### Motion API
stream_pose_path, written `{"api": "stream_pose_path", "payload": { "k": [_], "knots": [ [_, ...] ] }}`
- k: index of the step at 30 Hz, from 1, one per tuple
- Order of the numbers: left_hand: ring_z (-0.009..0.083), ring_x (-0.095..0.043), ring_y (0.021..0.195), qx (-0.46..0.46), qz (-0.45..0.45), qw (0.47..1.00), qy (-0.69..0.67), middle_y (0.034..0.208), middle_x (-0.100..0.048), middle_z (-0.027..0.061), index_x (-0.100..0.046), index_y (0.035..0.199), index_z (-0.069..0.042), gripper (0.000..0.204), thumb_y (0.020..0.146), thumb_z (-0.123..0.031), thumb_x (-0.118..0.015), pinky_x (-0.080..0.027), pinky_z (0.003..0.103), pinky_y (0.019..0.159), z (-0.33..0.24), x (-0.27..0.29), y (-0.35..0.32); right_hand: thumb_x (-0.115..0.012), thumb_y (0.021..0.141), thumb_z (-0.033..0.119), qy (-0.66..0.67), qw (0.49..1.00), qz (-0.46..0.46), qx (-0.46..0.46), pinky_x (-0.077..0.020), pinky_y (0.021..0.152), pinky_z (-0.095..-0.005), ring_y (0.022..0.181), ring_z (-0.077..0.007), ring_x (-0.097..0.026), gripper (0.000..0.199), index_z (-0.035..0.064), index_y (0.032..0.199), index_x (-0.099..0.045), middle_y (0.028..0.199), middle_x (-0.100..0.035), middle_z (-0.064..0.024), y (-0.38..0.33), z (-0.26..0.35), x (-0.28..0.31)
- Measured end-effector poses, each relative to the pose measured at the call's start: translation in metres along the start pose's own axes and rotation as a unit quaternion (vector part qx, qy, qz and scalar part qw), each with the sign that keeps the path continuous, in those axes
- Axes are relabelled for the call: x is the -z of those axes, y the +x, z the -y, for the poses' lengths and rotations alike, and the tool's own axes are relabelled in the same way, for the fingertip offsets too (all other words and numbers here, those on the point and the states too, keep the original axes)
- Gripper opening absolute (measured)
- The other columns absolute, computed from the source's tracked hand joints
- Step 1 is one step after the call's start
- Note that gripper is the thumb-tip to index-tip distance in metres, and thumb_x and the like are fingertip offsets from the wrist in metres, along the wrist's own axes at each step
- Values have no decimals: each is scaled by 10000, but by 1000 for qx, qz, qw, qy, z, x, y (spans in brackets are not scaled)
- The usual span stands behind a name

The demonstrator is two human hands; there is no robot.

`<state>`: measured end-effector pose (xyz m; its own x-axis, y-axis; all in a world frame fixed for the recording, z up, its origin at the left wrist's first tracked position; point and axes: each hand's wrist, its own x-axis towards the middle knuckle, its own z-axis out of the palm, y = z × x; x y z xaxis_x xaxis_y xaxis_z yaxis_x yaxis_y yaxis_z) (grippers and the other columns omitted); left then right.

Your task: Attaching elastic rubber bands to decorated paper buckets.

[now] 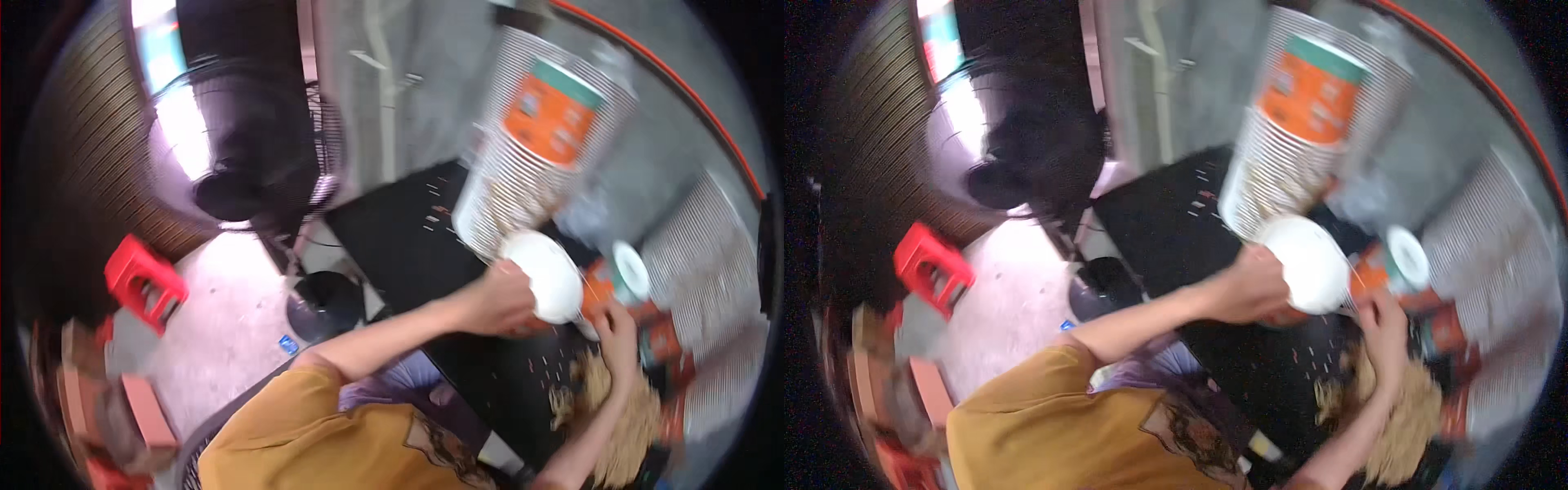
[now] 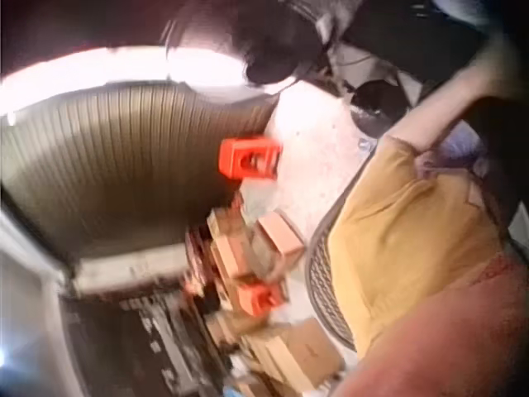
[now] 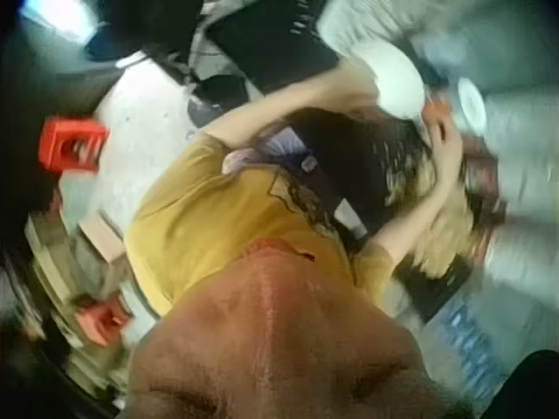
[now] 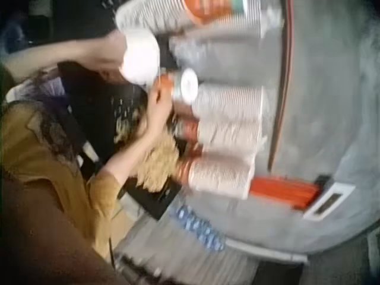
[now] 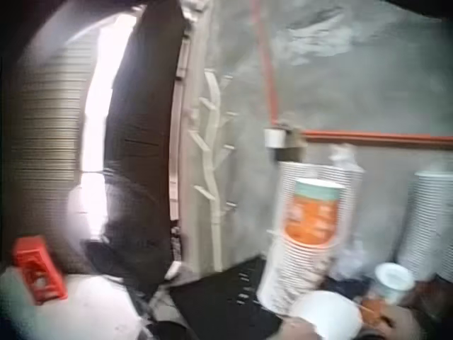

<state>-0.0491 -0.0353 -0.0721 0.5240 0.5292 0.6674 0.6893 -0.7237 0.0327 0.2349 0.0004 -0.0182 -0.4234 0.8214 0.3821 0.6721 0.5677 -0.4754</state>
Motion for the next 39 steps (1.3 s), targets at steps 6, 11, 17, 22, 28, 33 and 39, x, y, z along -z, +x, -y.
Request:
{"api": "stream_pose_path", "payload": {
  "k": [6, 11, 17, 22, 28, 33, 39],
  "knots": [
    [269, -508, 1065, 37, -84, 988, -120, 1014, -563, 57, -644, 1029, -106, 240, 796, -155, -677, -306, 423, 945, 1, 9, -12, -594, 845, 60, 74, 993, 55, -70, -472, 766, -308, 835, -186, -586, 305, 53, 1150, -600, 1035, -620, -83, -20, 11, -2],
    [312, -461, 1170, 175, -190, 951, -167, 1193, -504, 142, -593, 1160, -75, 356, 811, -129, -647, -314, 421, 1015, 4, 8, -23, -683, 803, 70, 41, 998, -31, -32, -480, 900, -338, 1080, -225, -570, 483, 108, 1266, -552, 1302, -537, -84, -34, 35, -15],
    [258, -522, 1099, 293, -159, 912, -240, 1170, -500, 143, -538, 1234, -34, 359, 879, -63, -583, -428, 332, 938, 31, -10, -48, -742, 781, 116, -63, 995, -31, 71, -430, 1022, -411, 1254, -303, -485, 413, 109, 1164, -588, 1350, -523, -81, -23, 25, -49],
    [213, -524, 1139, 318, -114, 871, -356, 1189, -501, 112, -476, 1329, -35, 405, 941, -115, -562, -434, 317, 951, 38, -11, -59, -704, 833, 168, 26, 999, -16, 43, -467, 890, -370, 1071, -290, -574, 276, 58, 1065, -603, 1118, -610, -89, -17, 26, -40],
    [248, -378, 1341, 189, -179, 854, -451, 1423, -413, 141, -356, 1428, 17, 745, 960, -556, -435, -237, 360, 1128, 32, 75, -17, -542, 985, 237, 369, 926, -41, -64, -452, 881, -272, 976, -122, -578, 366, 12, 1274, -535, 1114, -605, -17, 14, 56, 3],
    [271, -352, 1368, 87, -228, 901, -359, 1490, -358, 143, -266, 1481, -9, 737, 952, -470, -493, -223, 377, 1140, 51, 141, 44, -494, 1011, 326, 618, 777, -118, -13, -470, 851, -286, 975, -120, -566, 372, 39, 1245, -527, 1125, -593, -38, 84, 111, 22],
    [229, -385, 1352, -6, -239, 942, -236, 1461, -402, 109, -331, 1483, -120, 587, 991, -409, -466, -289, 373, 1124, 125, 178, 131, -533, 987, 259, 715, 692, -100, -12, -524, 591, -255, 735, -128, -577, 260, 50, 1141, -522, 927, -582, -65, 198, 110, 26]
  ]
}}
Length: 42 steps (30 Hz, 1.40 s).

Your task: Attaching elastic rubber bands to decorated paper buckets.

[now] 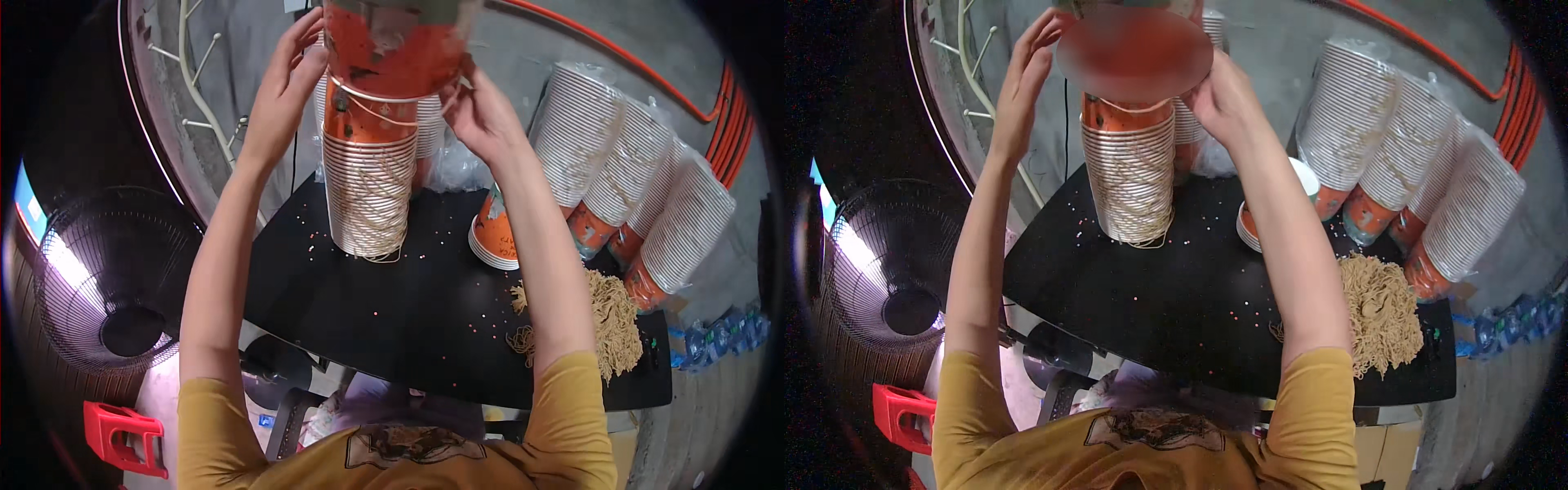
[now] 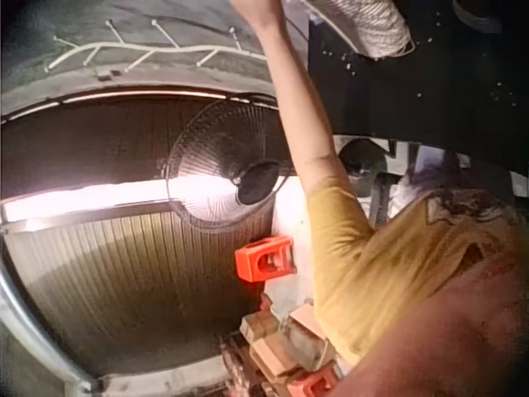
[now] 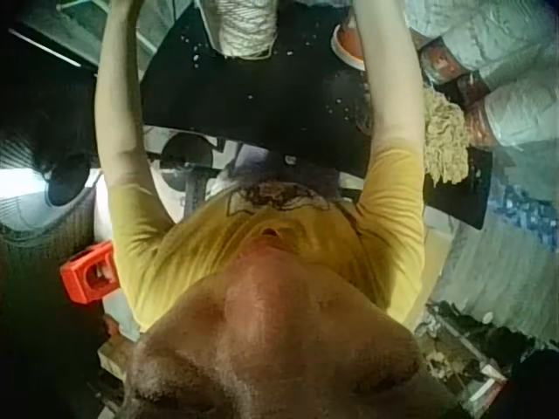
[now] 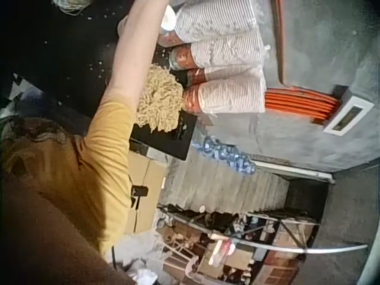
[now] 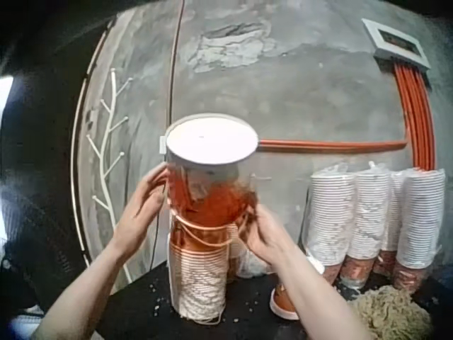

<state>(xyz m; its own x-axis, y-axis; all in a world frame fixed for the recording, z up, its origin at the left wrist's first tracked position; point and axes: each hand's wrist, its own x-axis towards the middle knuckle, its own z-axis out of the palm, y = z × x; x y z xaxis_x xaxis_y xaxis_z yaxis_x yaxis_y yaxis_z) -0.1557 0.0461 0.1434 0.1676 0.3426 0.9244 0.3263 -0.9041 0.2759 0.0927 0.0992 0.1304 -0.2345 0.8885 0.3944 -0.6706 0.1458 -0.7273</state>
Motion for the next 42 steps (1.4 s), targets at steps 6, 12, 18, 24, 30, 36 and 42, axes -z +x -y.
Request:
{"api": "stream_pose_path", "payload": {
  "k": [6, 12, 18, 24, 30, 36, 42],
  "knots": [
    [220, -467, 1223, 95, -15, 995, -10, 1360, -442, 109, -385, 1448, -138, 587, 953, -392, -574, -397, 350, 1018, 60, 1, 9, -532, 980, 287, -213, 975, -53, 22, -488, 473, -190, 638, -97, -590, 341, 104, 1252, -438, 919, -593, -42, 49, -26, 15],
    [190, -448, 1245, 152, -6, 988, 27, 1319, -444, 84, -368, 1473, -211, 574, 968, -428, -535, -352, 348, 1054, 85, 0, -3, -496, 955, 298, -358, 929, -96, 14, -461, 491, -251, 635, -121, -605, 284, 66, 1090, -588, 943, -652, -81, 74, -48, 29],
    [165, -461, 1177, 146, 19, 989, 30, 1209, -444, 68, -429, 1439, -207, 497, 975, -352, -532, -371, 330, 1013, 87, -12, -16, -496, 938, 307, -471, 875, -65, 85, -457, 657, -286, 743, -106, -577, 310, 76, 1020, -685, 878, -664, -26, 125, -68, 80],
    [187, -450, 1198, 185, 9, 982, 41, 1226, -455, 89, -375, 1465, -184, 553, 969, -368, -538, -363, 343, 1024, 102, -2, -36, -481, 934, 308, -498, 864, -60, 47, -465, 736, -329, 838, -138, -592, 369, 18, 1021, -691, 942, -685, -52, 121, -95, 83],
    [252, -227, 1424, 260, 3, 963, -77, 1515, -279, 152, -214, 1524, -127, 732, 963, -514, -482, -165, 389, 1157, 110, -26, -47, -381, 979, 472, -444, 891, -72, 65, -439, 891, -316, 1006, -201, -601, 581, -19, 1152, -638, 1106, -659, -107, 111, -101, 100],
    [246, -267, 1416, 230, -31, 968, -96, 1525, -291, 160, -190, 1512, -39, 748, 984, -491, -466, -196, 343, 1151, 100, -41, -64, -211, 969, 604, -473, 872, -88, 90, -342, 1059, -419, 1270, -444, -456, 776, -15, 1294, -545, 1275, -542, -313, 63, -107, 50],
    [248, -302, 1401, 178, -44, 979, -90, 1517, -329, 151, -264, 1487, -25, 665, 1000, -437, -453, -232, 349, 1137, 111, -61, -68, -210, 989, 566, -497, 859, -70, 105, -339, 1073, -413, 1282, -405, -461, 728, -1, 1314, -529, 1315, -539, -258, 59, -105, 74]
  ]
}}
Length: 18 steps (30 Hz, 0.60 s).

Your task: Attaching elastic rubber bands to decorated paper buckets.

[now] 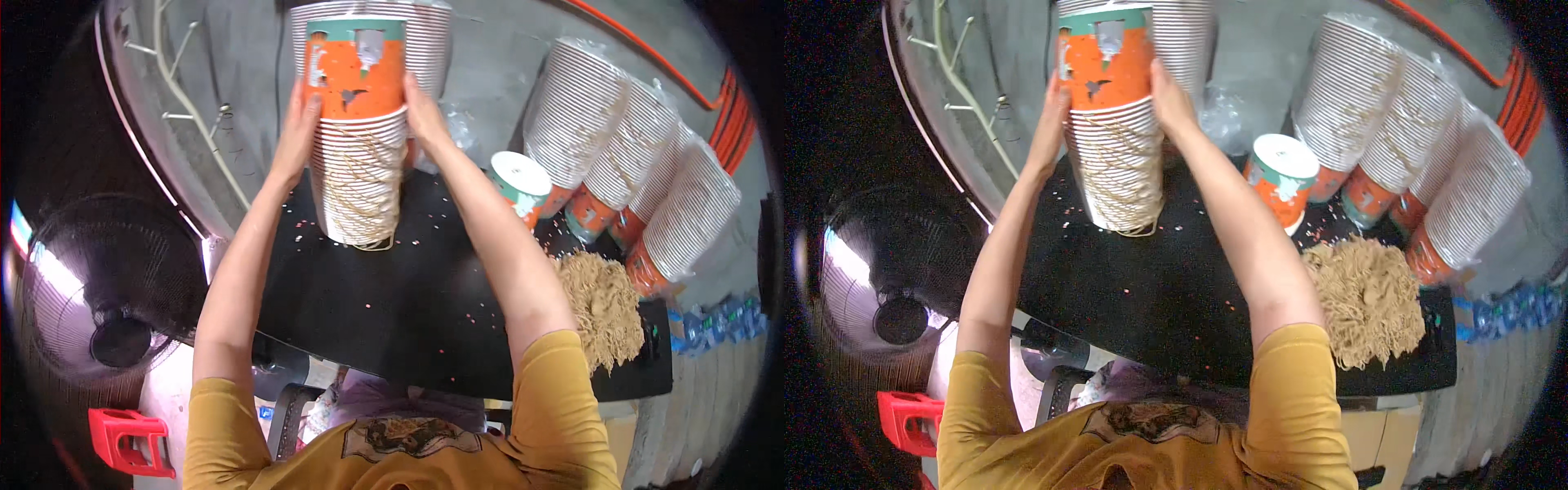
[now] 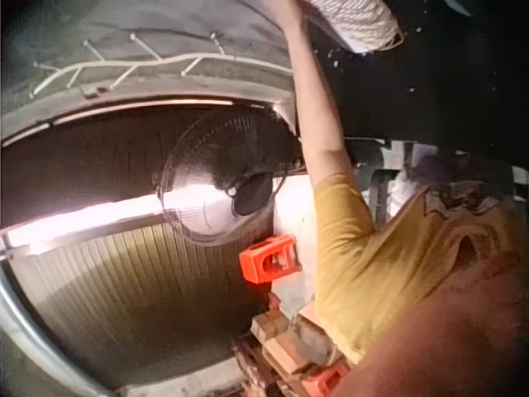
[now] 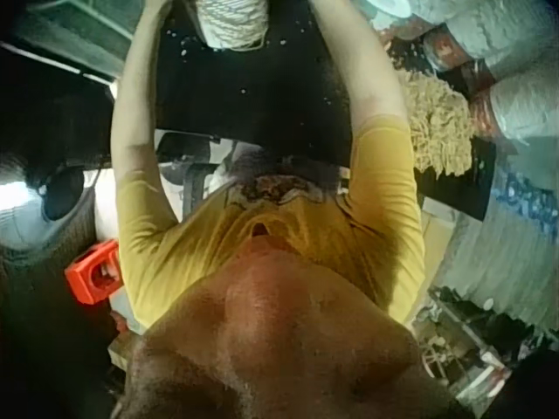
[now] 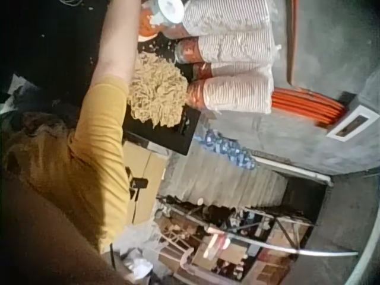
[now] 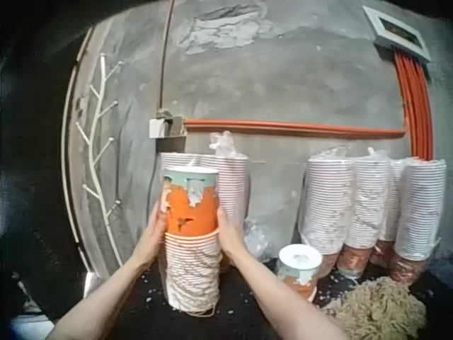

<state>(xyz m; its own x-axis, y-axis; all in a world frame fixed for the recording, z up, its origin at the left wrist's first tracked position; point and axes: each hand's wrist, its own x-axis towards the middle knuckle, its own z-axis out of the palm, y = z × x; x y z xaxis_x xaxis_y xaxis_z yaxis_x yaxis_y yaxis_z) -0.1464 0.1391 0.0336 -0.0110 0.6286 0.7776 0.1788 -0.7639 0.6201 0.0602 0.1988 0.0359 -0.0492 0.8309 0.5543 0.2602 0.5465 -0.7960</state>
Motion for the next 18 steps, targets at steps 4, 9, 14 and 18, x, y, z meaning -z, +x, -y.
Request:
{"api": "stream_pose_path", "payload": {
  "k": [4, 9, 14, 18],
  "knots": [
    [281, -377, 1344, 18, -145, 979, 144, 1436, -410, 181, -355, 1440, -9, 559, 997, -332, -463, -260, 359, 1118, 10, 6, -55, -452, 968, 435, -56, 998, 19, 7, -380, 1048, -414, 1230, -411, -495, 587, -24, 1333, -479, 1268, -552, -287, -48, 13, 8],
    [249, -458, 1245, -17, -99, 973, 207, 1222, -526, 132, -518, 1249, 5, 339, 937, -121, -554, -346, 360, 1051, -9, -45, -151, -618, 874, 405, -258, 942, -37, 214, -383, 1045, -454, 1238, -412, -473, 622, -15, 1317, -498, 1340, -489, -281, -102, 7, 85],
    [332, -534, 1175, -58, 153, 973, 163, 1267, -531, 162, -610, 1164, -61, 280, 886, -83, -587, -428, 392, 988, -18, -129, -172, -632, 784, 630, -473, 876, -55, 77, -386, 1033, -491, 1247, -444, -453, 828, 37, 1347, -506, 1330, -489, -290, -103, -42, 187],
    [355, -379, 1358, 51, 260, 947, 181, 1455, -399, 211, -477, 1335, -14, 455, 907, -135, -571, -323, 407, 1116, -1, -187, -174, -591, 682, 792, -443, 894, 28, -58, -379, 1041, -492, 1271, -460, -425, 970, 61, 1319, -550, 1349, -454, -325, -94, -92, 204]
  ]
}}
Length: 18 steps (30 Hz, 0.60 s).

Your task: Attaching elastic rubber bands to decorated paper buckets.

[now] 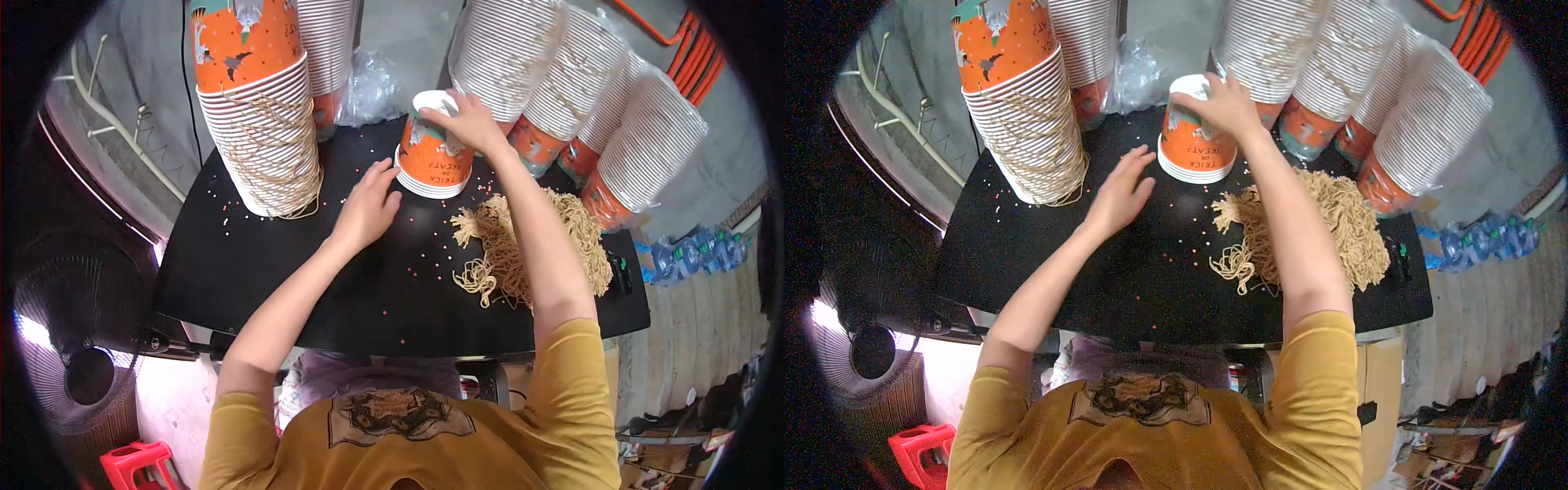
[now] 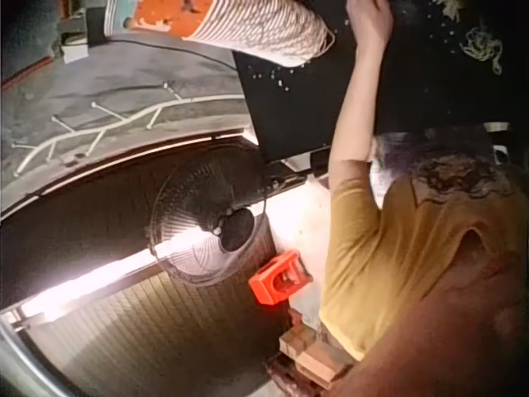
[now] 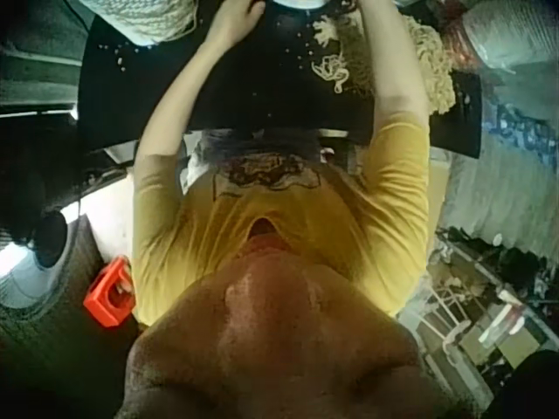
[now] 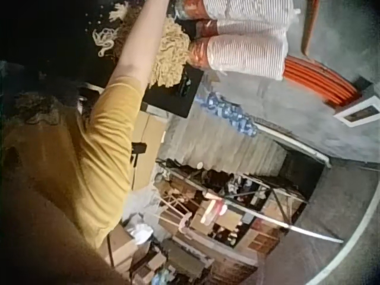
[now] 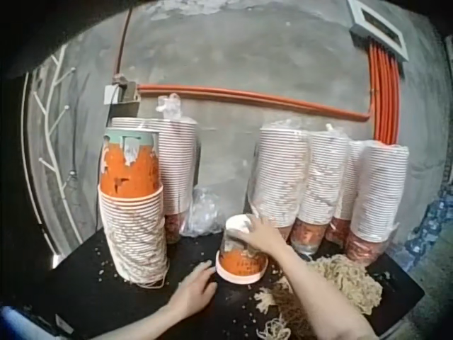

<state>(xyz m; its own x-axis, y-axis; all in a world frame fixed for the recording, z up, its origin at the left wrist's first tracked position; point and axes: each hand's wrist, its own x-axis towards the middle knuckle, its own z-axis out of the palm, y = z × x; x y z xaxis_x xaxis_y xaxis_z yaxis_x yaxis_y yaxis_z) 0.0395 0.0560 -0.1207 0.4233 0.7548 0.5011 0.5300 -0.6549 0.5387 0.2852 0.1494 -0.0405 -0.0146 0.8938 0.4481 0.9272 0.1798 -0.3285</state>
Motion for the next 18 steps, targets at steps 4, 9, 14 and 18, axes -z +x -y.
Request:
{"api": "stream_pose_path", "payload": {
  "k": [4, 9, 14, 18],
  "knots": [
    [410, -338, 1368, 58, 34, 997, 22, 1456, -341, 303, -377, 1375, 74, 588, 889, -185, -584, -299, 435, 1126, 39, -50, 13, -592, 662, 804, -62, 998, 7, 9, -235, 1097, -566, 1364, -498, -275, 942, 101, 1288, -582, 1345, -431, -371, -11, 20, -5],
    [444, -303, 1375, 79, 68, 994, 16, 1467, -306, 322, -285, 1417, 85, 693, 884, -221, -605, -275, 437, 1140, 34, -73, 16, -604, 661, 787, -31, 999, 7, -30, -212, 1096, -566, 1336, -487, -318, 892, 118, 1250, -609, 1355, -468, -295, -17, 12, 0],
    [441, -291, 1383, 70, 66, 995, 19, 1482, -290, 307, -238, 1435, 82, 741, 886, -239, -618, -282, 467, 1128, 35, -73, 14, -647, 669, 726, -6, 999, -23, -43, -320, 1028, -573, 1241, -493, -404, 755, 196, 1207, -650, 1363, -464, -238, -18, 15, 2],
    [427, -294, 1386, 82, 69, 994, 18, 1493, -281, 293, -220, 1446, 77, 765, 887, -255, -623, -286, 497, 1117, 29, -70, 10, -662, 679, 691, -21, 997, -46, -60, -348, 993, -588, 1209, -501, -416, 677, 258, 1200, -660, 1342, -480, -222, -23, 20, 2]
  ]
}}
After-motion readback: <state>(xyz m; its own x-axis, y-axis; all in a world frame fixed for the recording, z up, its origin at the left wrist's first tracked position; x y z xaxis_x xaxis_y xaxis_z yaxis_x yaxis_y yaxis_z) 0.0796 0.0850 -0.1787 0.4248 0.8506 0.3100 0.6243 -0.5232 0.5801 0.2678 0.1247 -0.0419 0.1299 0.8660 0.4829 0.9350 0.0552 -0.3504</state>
